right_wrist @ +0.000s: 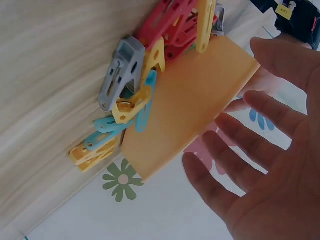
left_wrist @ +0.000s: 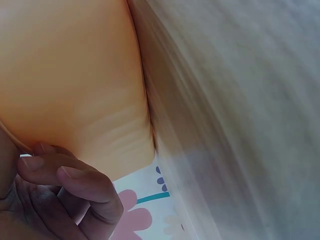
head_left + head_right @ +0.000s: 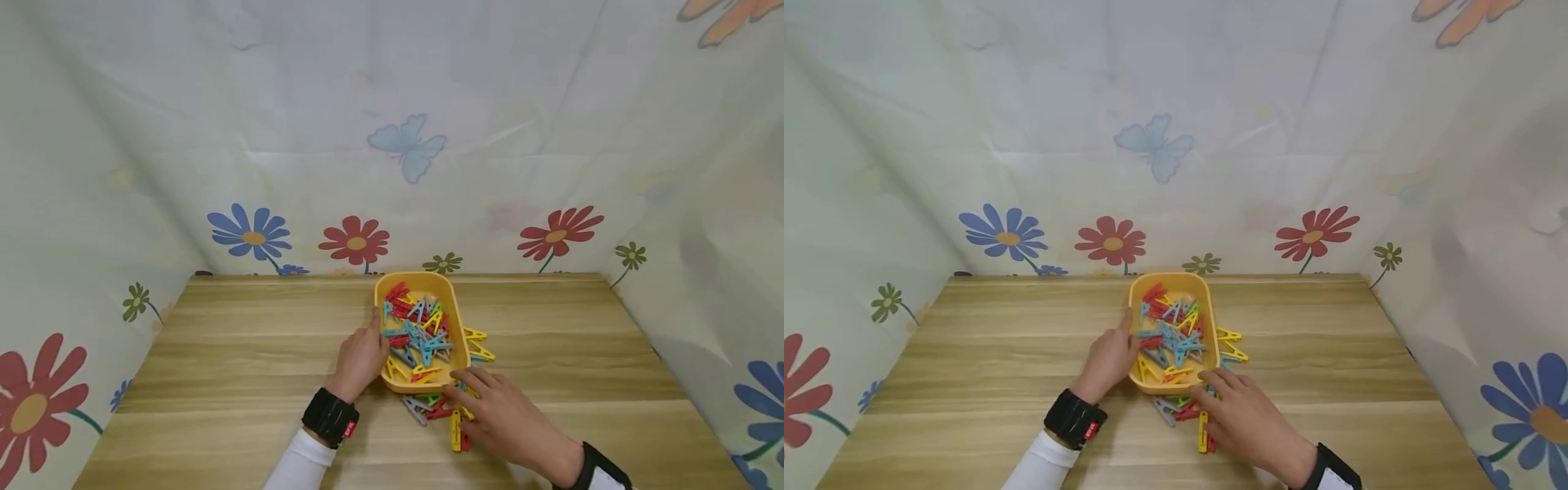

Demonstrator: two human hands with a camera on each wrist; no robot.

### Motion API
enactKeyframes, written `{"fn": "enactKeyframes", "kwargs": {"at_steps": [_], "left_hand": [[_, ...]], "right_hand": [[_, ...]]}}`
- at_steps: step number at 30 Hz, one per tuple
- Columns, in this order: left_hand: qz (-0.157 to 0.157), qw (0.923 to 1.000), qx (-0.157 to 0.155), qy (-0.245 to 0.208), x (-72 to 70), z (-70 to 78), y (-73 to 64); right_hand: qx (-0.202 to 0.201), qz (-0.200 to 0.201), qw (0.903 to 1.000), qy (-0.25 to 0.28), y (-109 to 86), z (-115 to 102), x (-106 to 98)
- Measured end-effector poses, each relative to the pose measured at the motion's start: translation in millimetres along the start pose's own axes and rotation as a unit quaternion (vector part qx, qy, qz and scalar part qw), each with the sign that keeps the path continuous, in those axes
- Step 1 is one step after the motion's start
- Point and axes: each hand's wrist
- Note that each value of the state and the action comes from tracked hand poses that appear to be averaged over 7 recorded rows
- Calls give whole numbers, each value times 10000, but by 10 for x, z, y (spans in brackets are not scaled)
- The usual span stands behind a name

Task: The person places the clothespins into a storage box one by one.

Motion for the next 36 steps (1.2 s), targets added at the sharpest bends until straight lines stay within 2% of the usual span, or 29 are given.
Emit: {"fn": "enactKeyframes", "kwargs": {"at_steps": [5,9,14,19,24,34,36], "left_hand": [[-21,10000,-23,-25,-22,-9,5],[-3,10000,35,-64,-18,-3,12],[16,10000,-37,3,-17,-8,18],[40,10000,-20,24,-23,-6,4],[79,9999,43,52,-26,-4,13],[-39,9999,-43,-88,-7,-11,13],[-47,9999,-64,-105,-10,-12,10]], "right_hand": [[-112,202,9997,-36,-29,-23,8],[-385,137,9991,102,-59,-37,13],[-667,-1,9978,20,-59,-29,72],[-461,-248,9985,164,-64,-27,148],[-419,-428,9975,373,-60,-12,213],[-195,-1017,9921,711,-57,-18,279],[-189,-1034,9916,749,-49,-18,289]]}}
Point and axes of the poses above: each hand's wrist, its own y-axis towards the middle knuckle, its own x-axis out of the palm, z = x × y, and after that the axes turned 5 degrees about -x, right-handed
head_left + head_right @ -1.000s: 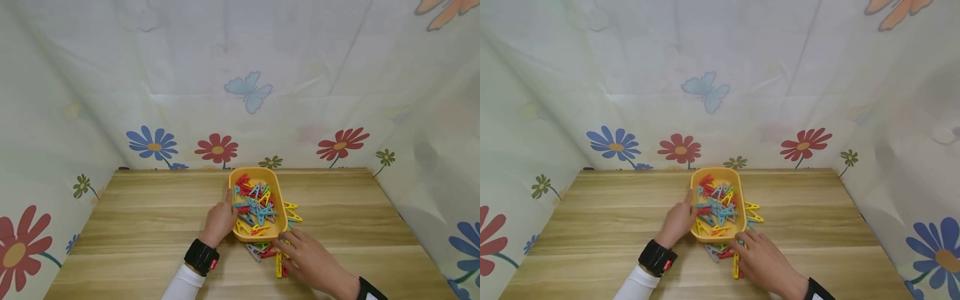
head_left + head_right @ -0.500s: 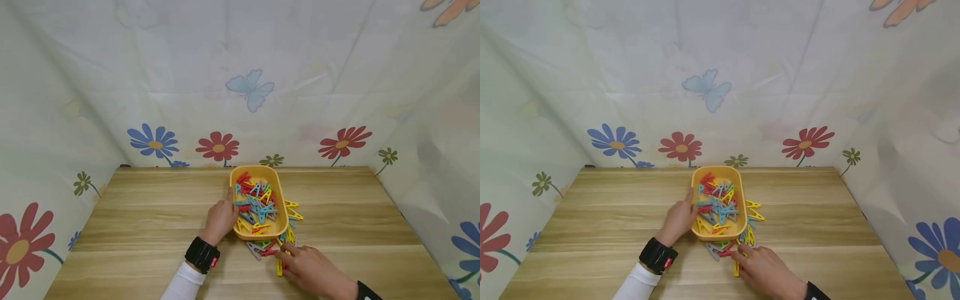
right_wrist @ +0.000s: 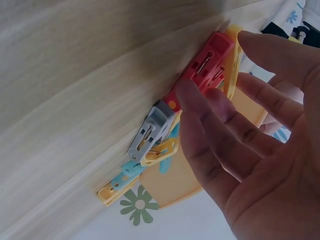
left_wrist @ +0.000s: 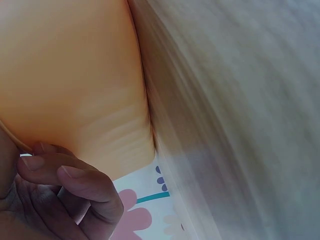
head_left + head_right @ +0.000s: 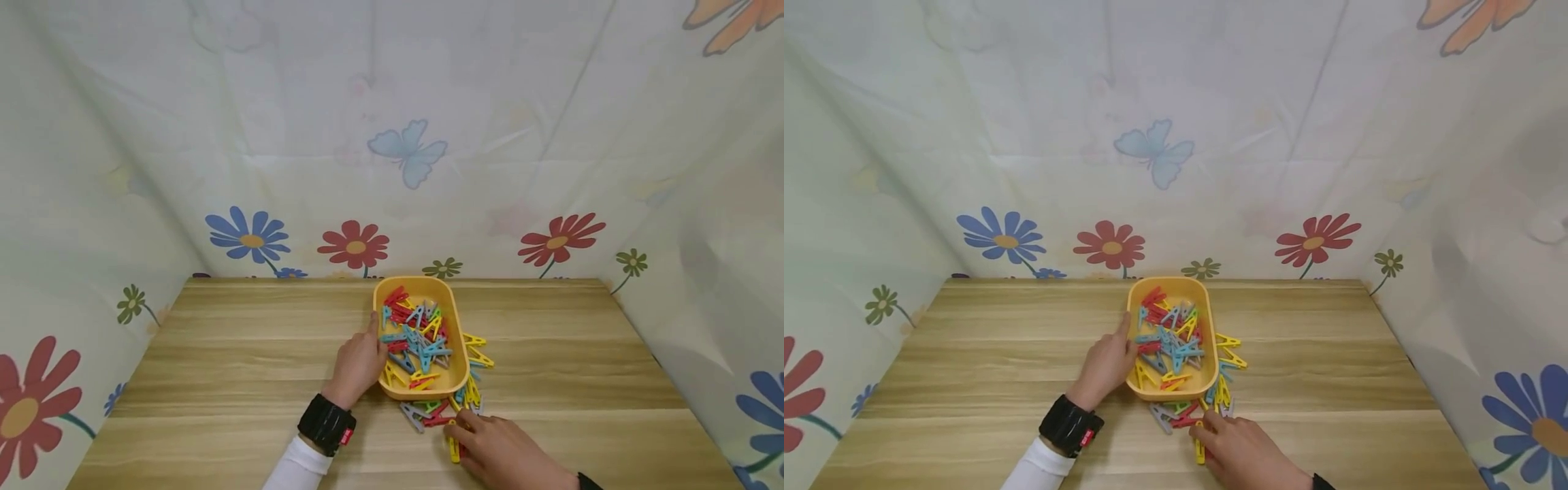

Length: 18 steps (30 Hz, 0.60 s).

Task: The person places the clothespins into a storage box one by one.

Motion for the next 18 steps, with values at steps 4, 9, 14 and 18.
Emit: {"fn": "enactKeyframes", "kwargs": {"at_steps": [4,9,14,18], "left_hand": [[-15,10000,-37,-6,-11,11,-11],[-30,10000,-25,-17,-20,10,-18],[-16,10000,7,-24,-16,16,2],[11,10000,9,25,-9,10,1]], "right_hand": [[-38,132,9999,-33,-1,-3,13],[-123,331,9993,117,-13,2,36],[-129,343,9988,320,-23,25,44],[-191,292,9986,388,-24,20,51]]}}
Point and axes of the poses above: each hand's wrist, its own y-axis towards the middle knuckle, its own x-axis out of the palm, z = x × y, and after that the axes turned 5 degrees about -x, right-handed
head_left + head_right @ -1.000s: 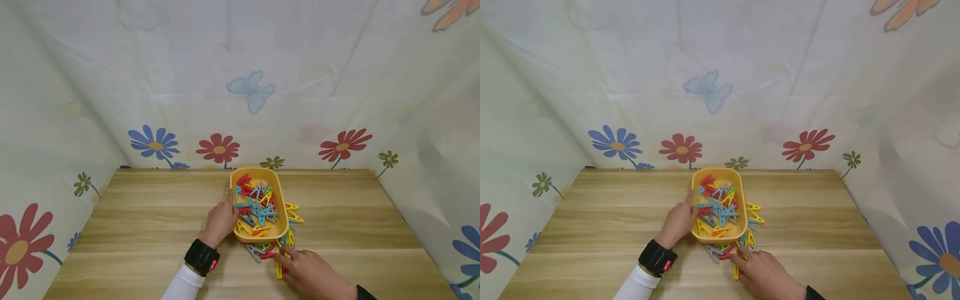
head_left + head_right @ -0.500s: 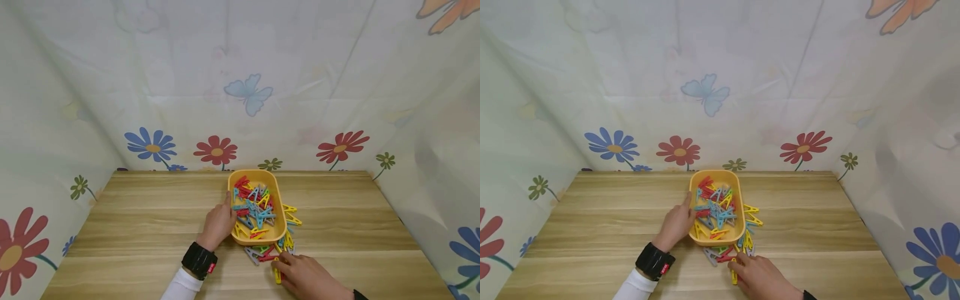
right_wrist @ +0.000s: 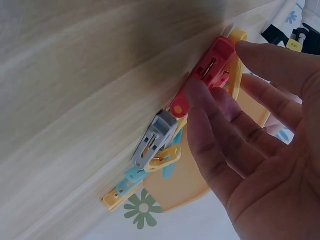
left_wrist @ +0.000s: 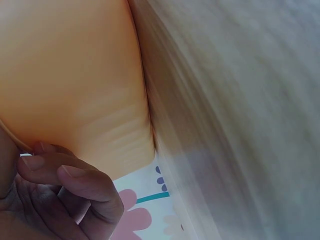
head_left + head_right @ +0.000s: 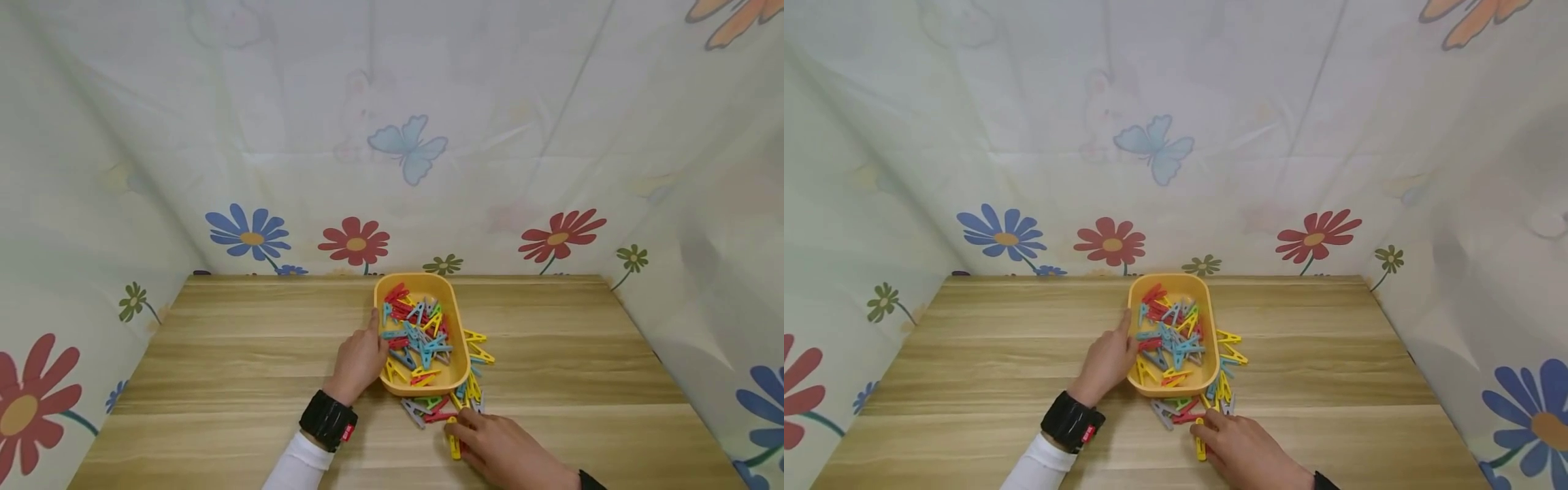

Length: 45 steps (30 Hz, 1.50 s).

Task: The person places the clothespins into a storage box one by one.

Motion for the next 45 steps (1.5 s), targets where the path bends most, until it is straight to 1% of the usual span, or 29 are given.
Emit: {"fn": "enactKeyframes", "kwargs": {"at_steps": [6,9,12,15,17,19,22,25,30,33,36,41,45], "left_hand": [[-23,10000,4,-24,-13,25,28],[20,10000,25,-9,-25,34,32],[21,10000,30,-5,-31,35,29],[11,10000,9,-14,-36,34,25],[11,10000,-7,-29,-42,34,20],[18,10000,-13,-51,-46,35,17],[-1,10000,-17,-74,-50,36,11],[11,10000,10,-60,-49,34,11],[77,10000,50,-33,-42,19,-1],[83,9999,54,-25,-32,4,-14],[81,9999,60,11,-22,-8,-26],[83,9999,82,22,-16,-8,-34],[73,9999,93,11,-13,-1,-31]], "right_hand": [[-137,94,9998,-76,2,-1,-7],[1,-10,10000,-48,10,-12,-37],[172,35,9998,-98,17,-32,-54],[225,149,9991,-318,12,-40,-46],[216,115,9988,-435,11,-35,-37],[138,95,9985,-528,8,-27,-26],[37,51,9989,-472,11,-16,-14],[-84,94,9991,-415,10,-14,-4],[-312,241,9979,-512,5,-16,25],[-393,217,9974,-572,4,-25,38],[-372,107,9978,-547,8,-41,38],[-230,-53,9995,-195,14,-68,17],[-349,3,9993,-122,7,-64,8]]}}
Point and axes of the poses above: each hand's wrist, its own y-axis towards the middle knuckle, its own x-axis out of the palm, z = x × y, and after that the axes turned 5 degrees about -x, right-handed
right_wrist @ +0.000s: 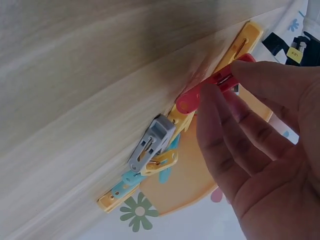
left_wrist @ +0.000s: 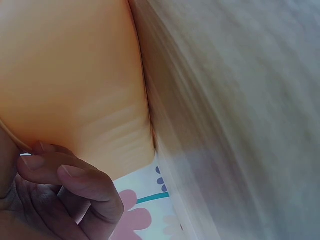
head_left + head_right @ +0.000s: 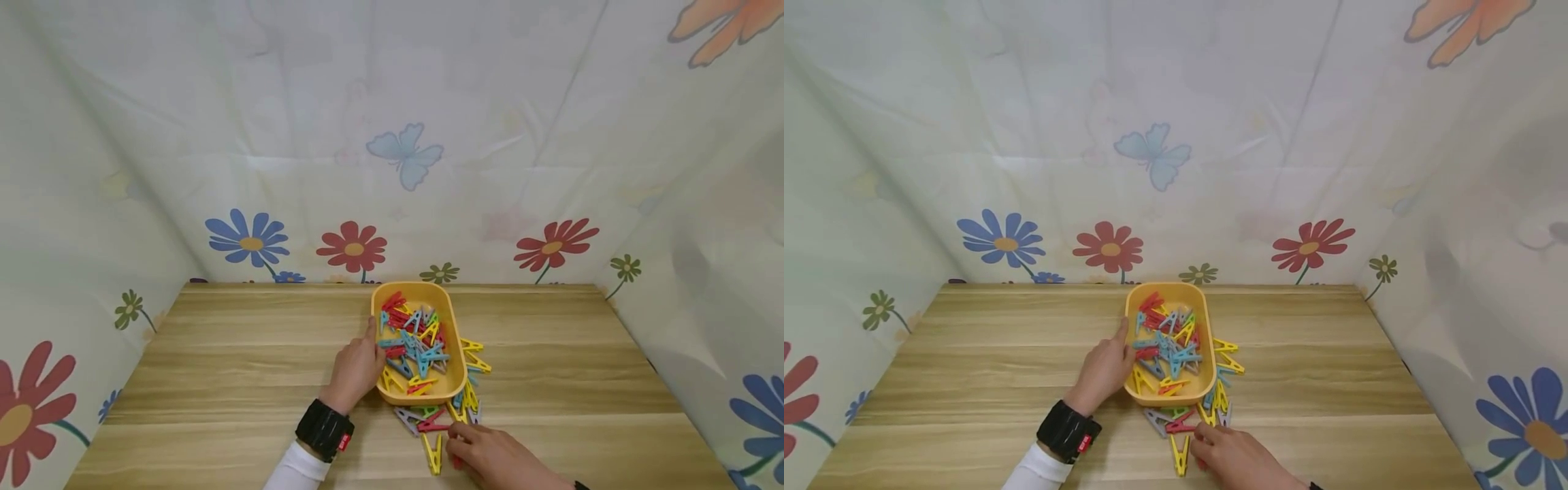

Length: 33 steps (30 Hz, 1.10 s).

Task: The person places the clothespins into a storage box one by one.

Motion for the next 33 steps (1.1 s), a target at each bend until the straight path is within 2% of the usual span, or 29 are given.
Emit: {"fn": "enactKeyframes", "kwargs": {"at_steps": [6,11,20,23,27,33], "left_hand": [[-34,10000,-45,11,-10,3,8],[-34,9999,-81,54,-5,4,16],[-129,9999,-97,-7,-19,16,30],[-115,9999,-83,11,-21,26,39],[-42,10000,-40,22,-21,25,43],[7,10000,-21,67,-13,8,18]], "right_hand": [[-389,298,9980,-409,-5,-5,-19],[-551,606,9948,-607,-26,-13,-68],[-347,1054,9908,-773,-53,-84,-331],[-314,1317,9865,-921,-37,-89,-455],[-428,1811,9747,-1243,14,-69,-610],[-475,2187,9643,-1415,114,-65,-782]]}}
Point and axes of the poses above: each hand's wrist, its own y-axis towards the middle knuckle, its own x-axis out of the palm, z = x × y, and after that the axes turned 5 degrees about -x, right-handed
